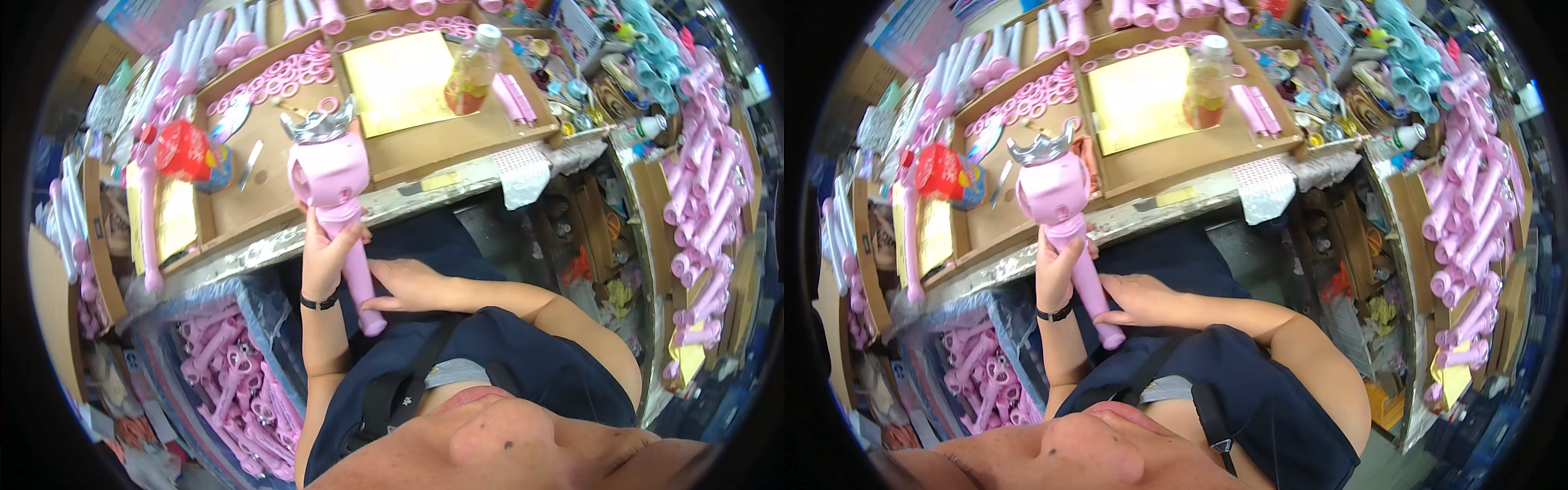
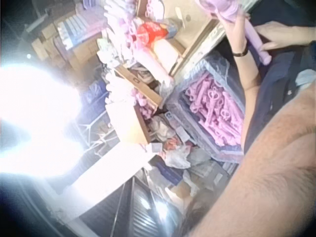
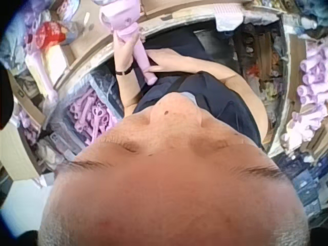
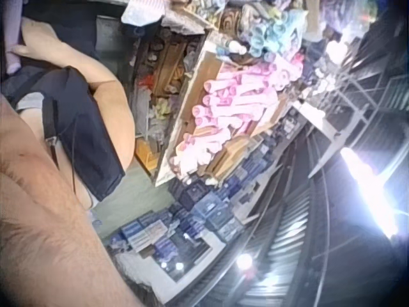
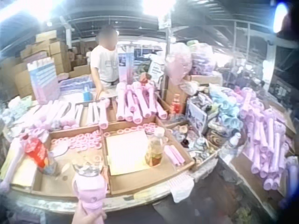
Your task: The person assembles pink plastic toy wands by attaching a clear dome and a silver crown piece to the handle. They wipe the wand with a cloth, press the dome into place, and use a small tool to adjust the crown. The finished wands are placed on the workbench.
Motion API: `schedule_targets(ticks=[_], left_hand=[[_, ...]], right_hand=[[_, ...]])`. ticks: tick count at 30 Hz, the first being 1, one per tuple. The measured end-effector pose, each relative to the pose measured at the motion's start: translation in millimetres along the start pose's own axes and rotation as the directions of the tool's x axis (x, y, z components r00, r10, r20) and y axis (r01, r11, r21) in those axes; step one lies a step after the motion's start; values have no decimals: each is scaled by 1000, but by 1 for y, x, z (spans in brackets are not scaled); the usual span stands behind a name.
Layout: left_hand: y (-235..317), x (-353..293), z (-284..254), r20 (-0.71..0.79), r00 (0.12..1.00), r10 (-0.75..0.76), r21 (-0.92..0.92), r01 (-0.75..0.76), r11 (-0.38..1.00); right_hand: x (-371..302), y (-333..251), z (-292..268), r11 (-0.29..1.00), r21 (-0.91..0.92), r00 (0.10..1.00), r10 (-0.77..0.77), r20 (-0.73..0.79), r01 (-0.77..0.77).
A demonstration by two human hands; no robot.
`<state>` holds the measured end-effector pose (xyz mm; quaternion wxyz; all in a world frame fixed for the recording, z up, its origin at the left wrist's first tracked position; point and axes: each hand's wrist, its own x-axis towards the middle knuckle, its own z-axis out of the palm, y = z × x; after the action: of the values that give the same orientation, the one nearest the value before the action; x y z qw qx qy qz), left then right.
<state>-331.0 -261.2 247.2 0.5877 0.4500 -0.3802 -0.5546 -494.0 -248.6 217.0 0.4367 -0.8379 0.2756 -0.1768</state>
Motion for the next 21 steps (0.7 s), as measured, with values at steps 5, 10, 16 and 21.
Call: schedule_targets(ticks=[5,10,16,21], left_hand=[[-5,7,-5,205,972,-114,-148,146,978],[-17,-1,-2,299,911,-285,-193,350,917],[-17,-7,11,278,898,-340,-164,394,904],[-13,-8,17,241,908,-342,-130,379,916]], right_hand=[[-47,46,-81,919,-379,802,-145,-579,-107],[-83,101,-145,710,-587,692,-194,-695,-390],[-90,119,-151,718,-621,758,-203,-619,-314],[-91,115,-155,713,-631,798,-168,-578,-307]])
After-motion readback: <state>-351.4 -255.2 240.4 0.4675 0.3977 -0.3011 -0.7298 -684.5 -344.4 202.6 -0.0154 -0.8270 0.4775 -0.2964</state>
